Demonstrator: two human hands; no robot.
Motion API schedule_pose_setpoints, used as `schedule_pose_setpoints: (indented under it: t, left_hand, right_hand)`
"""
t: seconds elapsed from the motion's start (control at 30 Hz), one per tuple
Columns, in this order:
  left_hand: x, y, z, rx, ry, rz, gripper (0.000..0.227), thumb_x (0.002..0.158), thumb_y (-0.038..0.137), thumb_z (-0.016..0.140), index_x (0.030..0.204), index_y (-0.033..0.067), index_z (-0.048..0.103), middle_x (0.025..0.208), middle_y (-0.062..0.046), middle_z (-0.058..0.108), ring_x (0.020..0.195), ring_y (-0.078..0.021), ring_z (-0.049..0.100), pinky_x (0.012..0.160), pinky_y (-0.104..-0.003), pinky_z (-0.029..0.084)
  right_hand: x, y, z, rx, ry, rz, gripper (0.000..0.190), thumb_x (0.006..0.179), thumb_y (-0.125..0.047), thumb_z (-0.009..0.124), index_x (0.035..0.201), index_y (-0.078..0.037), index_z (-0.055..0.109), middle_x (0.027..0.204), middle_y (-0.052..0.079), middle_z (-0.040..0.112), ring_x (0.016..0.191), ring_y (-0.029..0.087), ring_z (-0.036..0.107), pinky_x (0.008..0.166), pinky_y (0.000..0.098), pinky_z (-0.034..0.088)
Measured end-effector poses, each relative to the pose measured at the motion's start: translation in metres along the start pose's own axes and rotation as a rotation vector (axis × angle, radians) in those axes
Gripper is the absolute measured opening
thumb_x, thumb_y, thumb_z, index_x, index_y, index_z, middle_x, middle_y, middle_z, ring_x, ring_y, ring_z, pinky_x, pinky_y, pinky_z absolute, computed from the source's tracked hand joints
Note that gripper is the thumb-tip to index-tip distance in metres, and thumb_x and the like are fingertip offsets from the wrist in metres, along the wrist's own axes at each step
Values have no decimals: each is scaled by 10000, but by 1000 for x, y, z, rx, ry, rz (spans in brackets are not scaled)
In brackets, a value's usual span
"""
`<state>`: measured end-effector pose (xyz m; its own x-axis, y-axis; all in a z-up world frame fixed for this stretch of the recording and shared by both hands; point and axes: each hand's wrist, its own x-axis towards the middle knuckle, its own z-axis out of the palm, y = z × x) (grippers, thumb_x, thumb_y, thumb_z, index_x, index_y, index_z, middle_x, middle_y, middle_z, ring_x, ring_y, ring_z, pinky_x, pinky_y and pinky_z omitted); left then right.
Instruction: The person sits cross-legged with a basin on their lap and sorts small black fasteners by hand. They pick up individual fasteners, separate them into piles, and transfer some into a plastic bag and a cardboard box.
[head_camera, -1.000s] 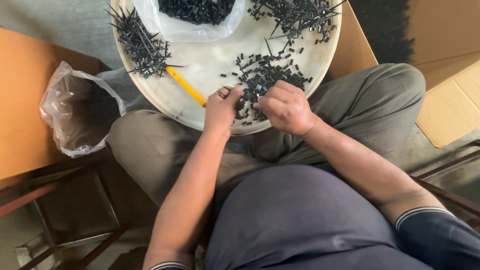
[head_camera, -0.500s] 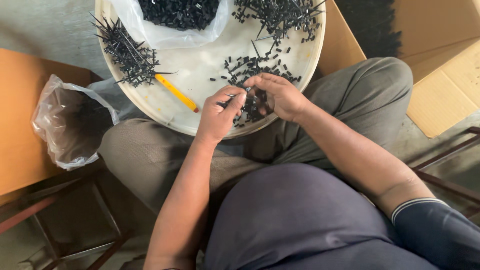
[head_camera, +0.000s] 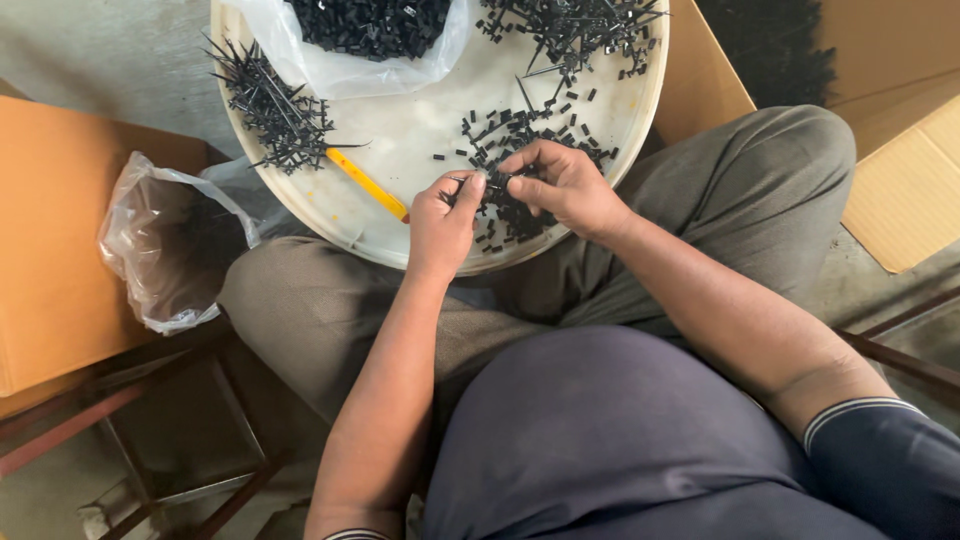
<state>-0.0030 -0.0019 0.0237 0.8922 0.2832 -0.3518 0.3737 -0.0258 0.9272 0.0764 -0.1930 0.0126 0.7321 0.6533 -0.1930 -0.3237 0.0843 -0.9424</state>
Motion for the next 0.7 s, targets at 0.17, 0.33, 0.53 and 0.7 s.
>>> schedule_pose_setpoints:
  t: [0.17, 0.33, 0.53, 0.7]
  left_hand:
    - [-7, 9, -1, 203, -38, 327, 251, 1039, 274, 650, 1031, 29, 704, 797, -32, 674, 696, -138, 585, 674, -292, 502]
    - [-13, 26, -3, 328, -97, 517, 170, 1042, 221, 648, 1011, 58, 685, 954, -61, 713, 841, -256, 687, 736, -342, 534]
    - [-23, 42, 1, 649, -18, 771, 84, 994, 178, 692, 1011, 96, 684, 954, -23, 682, 883, -273, 668, 722, -395, 531]
    - [-25, 50, 2, 636, 78, 840, 65, 998, 145, 703, 1028, 105, 662, 1010, -17, 671, 890, -269, 654, 742, -392, 537]
  right_hand:
    - [2, -2, -2, 206, 15, 86, 277, 1003, -258, 660, 1192, -57, 640, 1028, -16, 654, 755, 54, 582, 666, 237, 512]
    - [1, -1, -10, -1, -39, 124, 213, 1036, -246, 671, 1052, -34, 656, 864, -8, 629, 685, 53, 536, 598, 235, 459]
    - [4, 11, 2, -31, 181, 210, 265, 1068, -288, 634, 931, -64, 604, 702, -23, 538, 565, 56, 458, 473, 229, 377]
    - [6, 1, -9, 338, 228, 247, 220, 1026, -274, 597, 920, -82, 580, 750, 22, 643, 569, 117, 560, 494, 267, 455]
